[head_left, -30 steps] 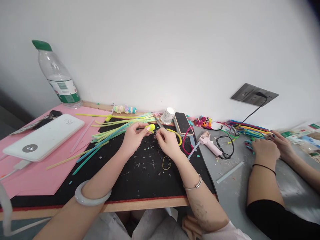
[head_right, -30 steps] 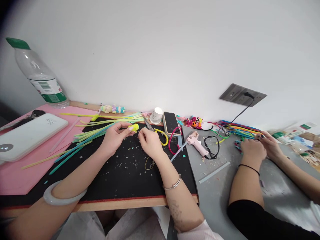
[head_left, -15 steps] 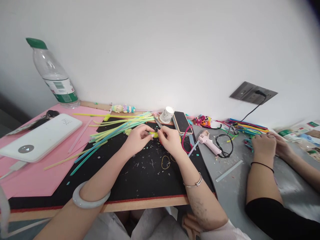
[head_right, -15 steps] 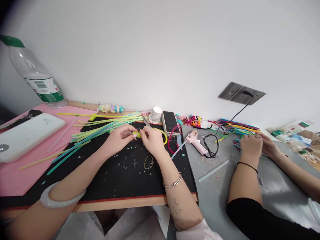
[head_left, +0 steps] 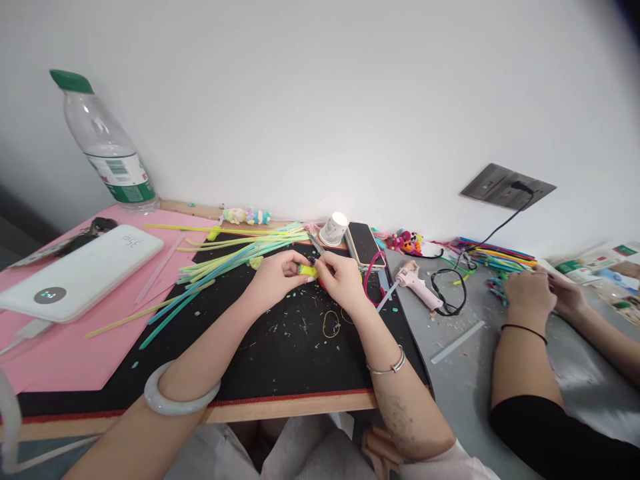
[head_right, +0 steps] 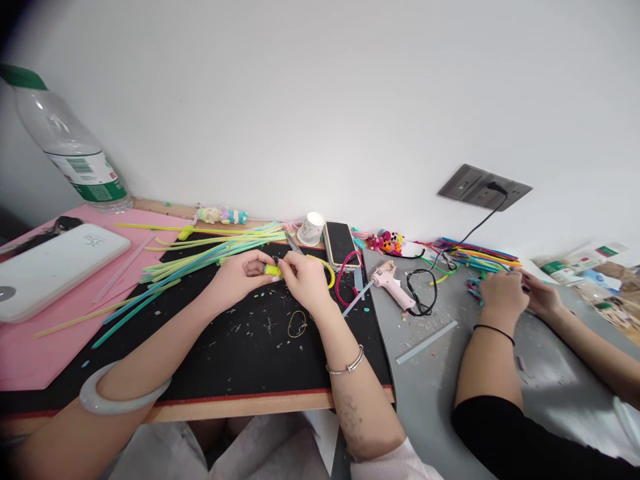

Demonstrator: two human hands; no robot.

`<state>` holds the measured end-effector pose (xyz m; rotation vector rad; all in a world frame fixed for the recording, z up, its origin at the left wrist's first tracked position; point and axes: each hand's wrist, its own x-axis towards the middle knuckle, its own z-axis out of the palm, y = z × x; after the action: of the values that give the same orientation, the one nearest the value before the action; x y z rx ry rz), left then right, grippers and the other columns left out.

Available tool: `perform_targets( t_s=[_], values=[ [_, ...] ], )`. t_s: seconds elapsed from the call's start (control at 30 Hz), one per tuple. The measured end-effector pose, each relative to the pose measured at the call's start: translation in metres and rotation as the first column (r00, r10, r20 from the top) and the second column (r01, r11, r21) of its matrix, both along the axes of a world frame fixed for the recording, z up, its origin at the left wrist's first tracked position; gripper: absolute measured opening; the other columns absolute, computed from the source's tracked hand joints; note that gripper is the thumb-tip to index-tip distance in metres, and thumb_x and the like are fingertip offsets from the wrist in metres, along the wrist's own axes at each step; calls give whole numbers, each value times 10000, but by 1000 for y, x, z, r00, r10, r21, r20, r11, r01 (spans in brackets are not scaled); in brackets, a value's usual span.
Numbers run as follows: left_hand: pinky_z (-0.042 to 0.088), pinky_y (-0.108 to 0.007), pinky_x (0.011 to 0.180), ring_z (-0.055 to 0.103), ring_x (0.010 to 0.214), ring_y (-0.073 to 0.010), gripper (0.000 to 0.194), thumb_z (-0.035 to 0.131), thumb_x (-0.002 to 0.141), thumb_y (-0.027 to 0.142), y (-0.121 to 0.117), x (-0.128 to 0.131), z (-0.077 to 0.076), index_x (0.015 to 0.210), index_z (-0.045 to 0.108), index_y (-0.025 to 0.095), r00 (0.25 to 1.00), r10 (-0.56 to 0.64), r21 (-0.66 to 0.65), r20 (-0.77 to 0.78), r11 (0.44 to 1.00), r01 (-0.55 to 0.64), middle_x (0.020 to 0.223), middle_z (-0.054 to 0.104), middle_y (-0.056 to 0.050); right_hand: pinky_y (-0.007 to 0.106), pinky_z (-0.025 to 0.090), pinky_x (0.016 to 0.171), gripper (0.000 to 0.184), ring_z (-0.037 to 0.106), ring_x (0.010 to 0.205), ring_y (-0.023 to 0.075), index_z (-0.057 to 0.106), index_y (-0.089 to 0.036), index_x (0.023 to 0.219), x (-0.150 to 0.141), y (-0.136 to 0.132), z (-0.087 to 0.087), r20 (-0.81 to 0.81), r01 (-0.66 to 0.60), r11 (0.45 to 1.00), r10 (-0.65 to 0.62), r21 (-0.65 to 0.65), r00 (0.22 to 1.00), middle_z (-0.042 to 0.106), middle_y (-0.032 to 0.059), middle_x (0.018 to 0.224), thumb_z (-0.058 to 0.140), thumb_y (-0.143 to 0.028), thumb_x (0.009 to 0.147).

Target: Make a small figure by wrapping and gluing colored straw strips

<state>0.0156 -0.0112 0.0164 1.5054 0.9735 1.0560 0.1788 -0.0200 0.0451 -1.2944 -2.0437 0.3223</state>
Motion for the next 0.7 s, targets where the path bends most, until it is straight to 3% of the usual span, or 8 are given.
perform_targets(
  t_s=[0.27, 0.53, 0.63, 0.7],
  values=[
    [489, -336, 722, 621, 714, -175, 298, 721, 617, 302, -1, 0, 3, 858, 612, 165, 999, -19, -40, -29, 999, 17, 749, 663, -37, 244, 347, 614, 251, 483, 623, 138, 533, -186, 683, 3, 0, -1, 84, -35, 993, 26, 113, 996, 531, 18, 647, 415, -268, 889],
    [487, -331, 679, 617, 671, -175, 318, 761, 565, 345, 1, -2, 6, 791, 629, 164, 995, 102, -43, -5, 994, -102, 719, 668, -31, 344, 378, 801, 179, 509, 830, 201, 603, -208, 729, 4, -8, 13, 202, -94, 932, 24, 349, 979, 610, 45, 717, 506, -260, 870],
    [486, -346, 705, 629, 713, -193, 336, 763, 561, 357, 3, -3, 3, 808, 639, 166, 988, 153, -42, 23, 987, -152, 775, 687, -51, 352, 399, 803, 146, 532, 847, 197, 599, -210, 745, 6, -13, 21, 136, -66, 927, 17, 368, 991, 632, 45, 769, 513, -230, 862],
    [483, -345, 702, 629, 713, -196, 331, 755, 576, 368, 4, -4, 1, 820, 645, 174, 982, 191, -24, 1, 981, -191, 766, 687, -50, 346, 419, 800, 136, 551, 853, 191, 589, -203, 762, 16, -15, 26, 25, 50, 918, -65, 393, 998, 638, 56, 830, 491, -201, 856]
  ],
)
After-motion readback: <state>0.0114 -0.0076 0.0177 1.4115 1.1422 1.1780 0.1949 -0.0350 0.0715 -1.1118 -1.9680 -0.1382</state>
